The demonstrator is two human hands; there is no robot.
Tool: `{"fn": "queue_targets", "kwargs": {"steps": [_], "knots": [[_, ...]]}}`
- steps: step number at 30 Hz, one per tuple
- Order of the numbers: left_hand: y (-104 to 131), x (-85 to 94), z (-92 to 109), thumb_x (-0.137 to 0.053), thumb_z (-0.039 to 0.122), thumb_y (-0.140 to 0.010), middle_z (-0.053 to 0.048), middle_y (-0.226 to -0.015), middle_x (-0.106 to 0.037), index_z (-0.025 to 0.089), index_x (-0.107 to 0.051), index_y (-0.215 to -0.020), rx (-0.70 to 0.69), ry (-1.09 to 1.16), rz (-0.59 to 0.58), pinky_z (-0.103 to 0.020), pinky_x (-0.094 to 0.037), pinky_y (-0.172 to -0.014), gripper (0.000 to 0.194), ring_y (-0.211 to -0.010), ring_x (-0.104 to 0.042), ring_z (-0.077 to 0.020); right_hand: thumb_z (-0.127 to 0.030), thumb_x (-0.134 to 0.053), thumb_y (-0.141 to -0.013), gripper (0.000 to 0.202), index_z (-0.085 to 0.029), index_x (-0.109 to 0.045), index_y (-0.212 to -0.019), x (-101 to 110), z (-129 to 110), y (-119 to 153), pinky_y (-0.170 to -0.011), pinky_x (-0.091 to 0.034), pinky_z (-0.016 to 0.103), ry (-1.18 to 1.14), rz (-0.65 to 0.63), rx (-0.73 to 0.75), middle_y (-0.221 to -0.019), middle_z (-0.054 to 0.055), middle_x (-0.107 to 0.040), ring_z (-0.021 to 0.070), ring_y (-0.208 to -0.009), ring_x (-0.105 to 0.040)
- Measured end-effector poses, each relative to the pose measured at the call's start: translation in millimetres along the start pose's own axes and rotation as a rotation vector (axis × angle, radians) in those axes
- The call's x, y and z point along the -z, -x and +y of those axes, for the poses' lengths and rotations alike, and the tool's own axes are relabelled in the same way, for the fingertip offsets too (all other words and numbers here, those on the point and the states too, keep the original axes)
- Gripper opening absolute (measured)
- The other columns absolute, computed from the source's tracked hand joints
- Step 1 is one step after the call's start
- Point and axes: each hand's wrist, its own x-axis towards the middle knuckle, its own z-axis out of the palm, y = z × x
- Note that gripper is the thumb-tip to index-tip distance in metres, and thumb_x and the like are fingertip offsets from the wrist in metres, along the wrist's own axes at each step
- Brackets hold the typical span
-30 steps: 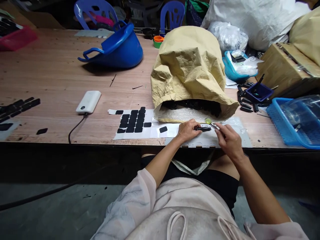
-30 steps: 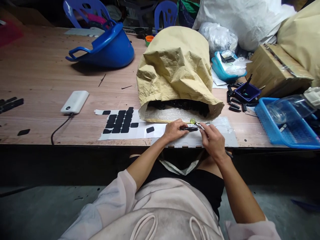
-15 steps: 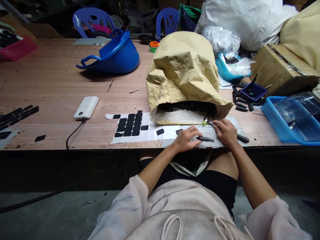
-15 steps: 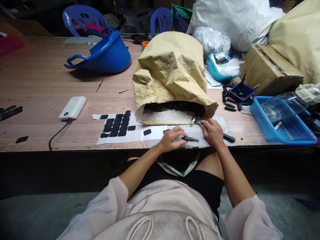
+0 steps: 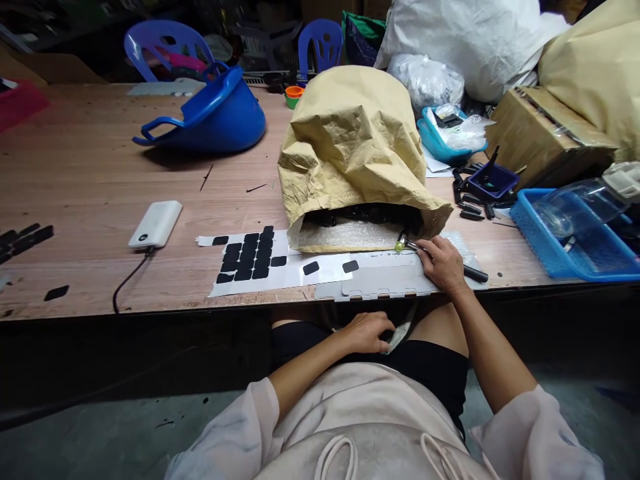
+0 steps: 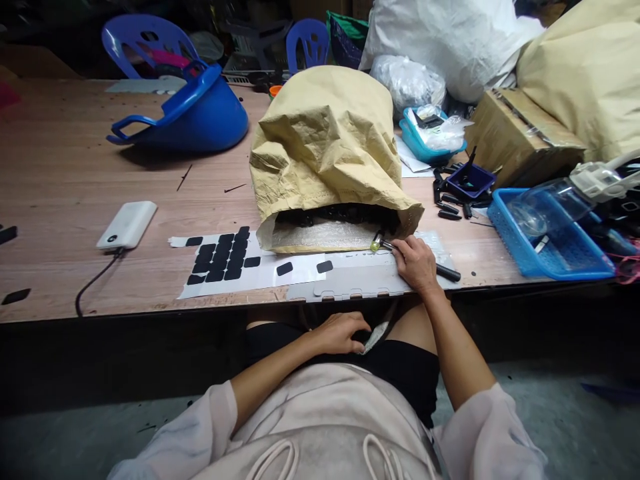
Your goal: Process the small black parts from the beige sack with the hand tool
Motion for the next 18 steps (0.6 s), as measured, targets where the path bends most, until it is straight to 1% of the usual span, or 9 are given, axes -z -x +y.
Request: {"fn": "queue_targets", "kwargs": {"steps": [2,4,5,6,8,11,13,15,18], "knots": [[6.3,16.3,35.5,-0.09,0.047,-0.077,-0.005,-0.117,-0.077,0.03,-0.078,-0.127,-0.211,0.271,-0.211,-0.03,-0.057,-0.085,0.055,-0.098,-0.072,-0.0217,-0.034,-0.053,-0.102,0.028,-0.025,-0.077,-0.112,0.6,-0.3,0.1,-0.079,-0.042,0.037,0.01,0.005,0.0,-0.095,0.008,-0.065,0.0246,-0.09,-0.053],[10.0,34.5,67.2,-0.091,0.054,-0.075,-0.005,-0.121,-0.076,0.029,-0.069,-0.143,-0.358,0.594,-0.432,-0.028,-0.056,-0.077,0.075,-0.085,-0.069,-0.0157,-0.035,-0.052,-0.102,0.028,-0.025,-0.077,-0.111,0.8,-0.5,0.2,-0.079,-0.042,0.036,0.021,0.011,0.008,-0.095,0.008,-0.065,0.0246,-0.09,-0.054],[9.1,44.8,78.6,-0.092,0.055,-0.074,-0.006,-0.119,-0.077,0.027,-0.067,-0.145,-0.398,0.695,-0.492,-0.028,-0.056,-0.076,0.08,-0.083,-0.069,-0.0152,-0.035,-0.052,-0.102,0.028,-0.025,-0.077,-0.111,0.7,-0.5,0.2,-0.078,-0.042,0.036,0.024,0.016,0.011,-0.095,0.008,-0.065,0.0245,-0.09,-0.054],[5.8,56.2,85.9,-0.092,0.054,-0.074,-0.007,-0.116,-0.077,0.024,-0.068,-0.144,-0.414,0.754,-0.478,-0.028,-0.056,-0.076,0.079,-0.083,-0.069,-0.0155,-0.035,-0.052,-0.103,0.028,-0.024,-0.077,-0.111,0.5,-0.5,0.2,-0.078,-0.042,0.036,0.026,0.02,0.013,-0.094,0.008,-0.065,0.0245,-0.089,-0.054],[-9.1,83.0,88.5,-0.09,0.048,-0.078,-0.008,-0.105,-0.079,0.018,-0.078,-0.127,-0.367,0.752,-0.216,-0.028,-0.056,-0.079,0.059,-0.086,-0.071,-0.0176,-0.035,-0.052,-0.103,0.028,-0.025,-0.077,-0.111,0.0,-0.8,0.0,-0.077,-0.041,0.036,0.024,0.026,0.012,-0.094,0.008,-0.065,0.0244,-0.089,-0.054],[-47.3,129.6,72.0,-0.077,0.031,-0.09,-0.01,-0.105,-0.08,0.015,-0.082,-0.103,-0.103,0.574,0.534,-0.028,-0.055,-0.085,0.021,-0.095,-0.072,-0.0201,-0.035,-0.054,-0.102,0.026,-0.025,-0.077,-0.11,-0.2,-1.4,-0.4,-0.077,-0.041,0.035,0.016,0.023,0.006,-0.094,0.008,-0.065,0.0242,-0.089,-0.054],[-74.7,157.7,58.8,-0.068,0.025,-0.095,-0.011,-0.108,-0.081,0.016,-0.081,-0.104,0.106,0.409,0.847,-0.03,-0.055,-0.088,0.019,-0.101,-0.073,-0.0224,-0.035,-0.054,-0.102,0.026,-0.025,-0.077,-0.111,0.2,-2.0,-0.6,-0.077,-0.042,0.036,0.006,0.018,0.005,-0.095,0.008,-0.066,0.0243,-0.089,-0.055],[-97.8,177.6,49.6,-0.065,0.027,-0.095,-0.012,-0.107,-0.081,0.017,-0.081,-0.1,0.292,0.277,0.95,-0.033,-0.055,-0.089,0.019,-0.106,-0.074,-0.0268,-0.034,-0.054,-0.102,0.026,-0.025,-0.077,-0.112,0.6,-2.4,-0.6,-0.079,-0.044,0.036,-0.012,0.01,-0.005,-0.096,0.008,-0.066,0.0245,-0.09,-0.055],[-121.8,190.9,43.1,-0.071,0.03,-0.089,-0.017,-0.107,-0.08,0.019,-0.079,-0.095,0.465,0.168,0.956,-0.039,-0.056,-0.088,0.015,-0.111,-0.074,-0.0338,-0.035,-0.054,-0.102,0.028,-0.025,-0.077,-0.114,0.9,-2.8,-0.4,-0.081,-0.045,0.038,-0.039,-0.009,-0.024,-0.098,0.009,-0.067,0.0252,-0.093,-0.055]]}}
